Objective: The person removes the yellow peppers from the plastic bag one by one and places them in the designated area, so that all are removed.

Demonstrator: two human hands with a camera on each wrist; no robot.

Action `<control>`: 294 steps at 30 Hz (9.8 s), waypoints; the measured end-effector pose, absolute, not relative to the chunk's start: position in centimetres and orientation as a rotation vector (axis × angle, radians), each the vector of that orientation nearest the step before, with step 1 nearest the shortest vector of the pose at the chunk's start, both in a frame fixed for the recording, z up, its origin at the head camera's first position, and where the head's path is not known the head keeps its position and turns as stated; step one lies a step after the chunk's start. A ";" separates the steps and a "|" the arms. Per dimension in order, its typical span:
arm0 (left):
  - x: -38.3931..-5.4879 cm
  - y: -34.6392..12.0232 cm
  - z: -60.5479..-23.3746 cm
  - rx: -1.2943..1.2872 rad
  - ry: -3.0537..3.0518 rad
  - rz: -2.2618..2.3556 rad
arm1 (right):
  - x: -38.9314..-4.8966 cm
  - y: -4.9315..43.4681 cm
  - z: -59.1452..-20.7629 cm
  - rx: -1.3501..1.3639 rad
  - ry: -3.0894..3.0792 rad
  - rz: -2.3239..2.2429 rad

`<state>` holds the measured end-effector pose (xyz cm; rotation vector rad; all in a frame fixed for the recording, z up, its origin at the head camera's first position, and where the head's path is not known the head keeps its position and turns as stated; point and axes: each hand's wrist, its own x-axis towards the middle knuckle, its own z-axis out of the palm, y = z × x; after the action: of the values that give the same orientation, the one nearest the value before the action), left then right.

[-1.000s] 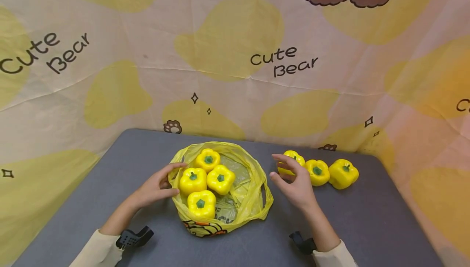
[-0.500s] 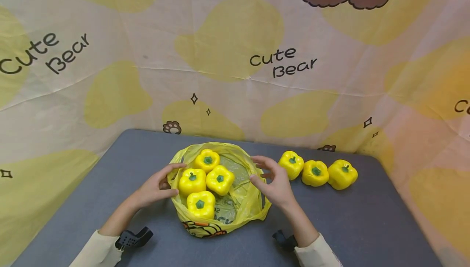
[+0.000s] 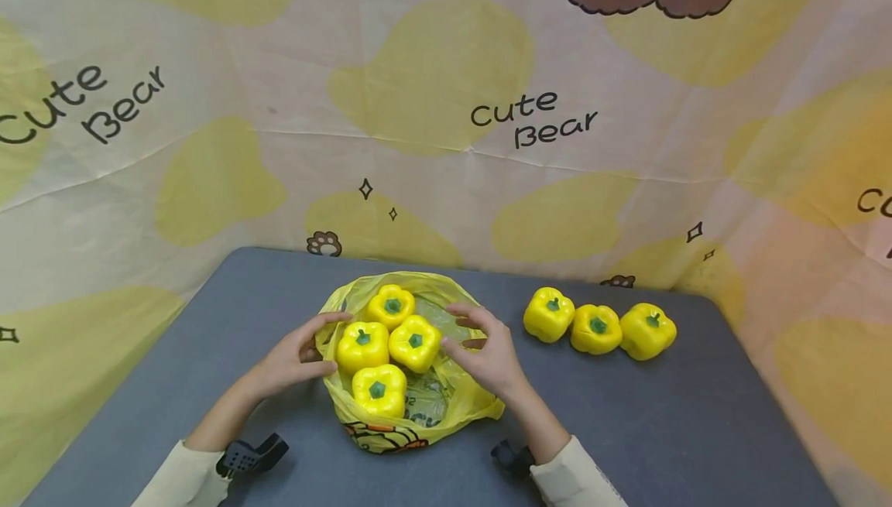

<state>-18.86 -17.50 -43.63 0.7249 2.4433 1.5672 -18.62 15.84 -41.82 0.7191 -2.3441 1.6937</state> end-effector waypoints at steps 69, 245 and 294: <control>-18.7 -17.7 -43.7 0.714 2.462 1.553 | -19.2 13.1 -41.3 0.544 -2.512 1.673; -18.8 -17.7 -44.0 0.743 2.442 1.579 | -15.5 9.9 -43.8 0.948 -2.549 2.067; -18.9 -17.6 -43.9 0.722 2.394 1.593 | -14.4 15.7 -39.0 0.704 -2.411 1.932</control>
<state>-18.86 -17.64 -43.94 0.7220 2.3943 1.5934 -14.44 15.72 -39.04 0.7044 -2.4109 1.9316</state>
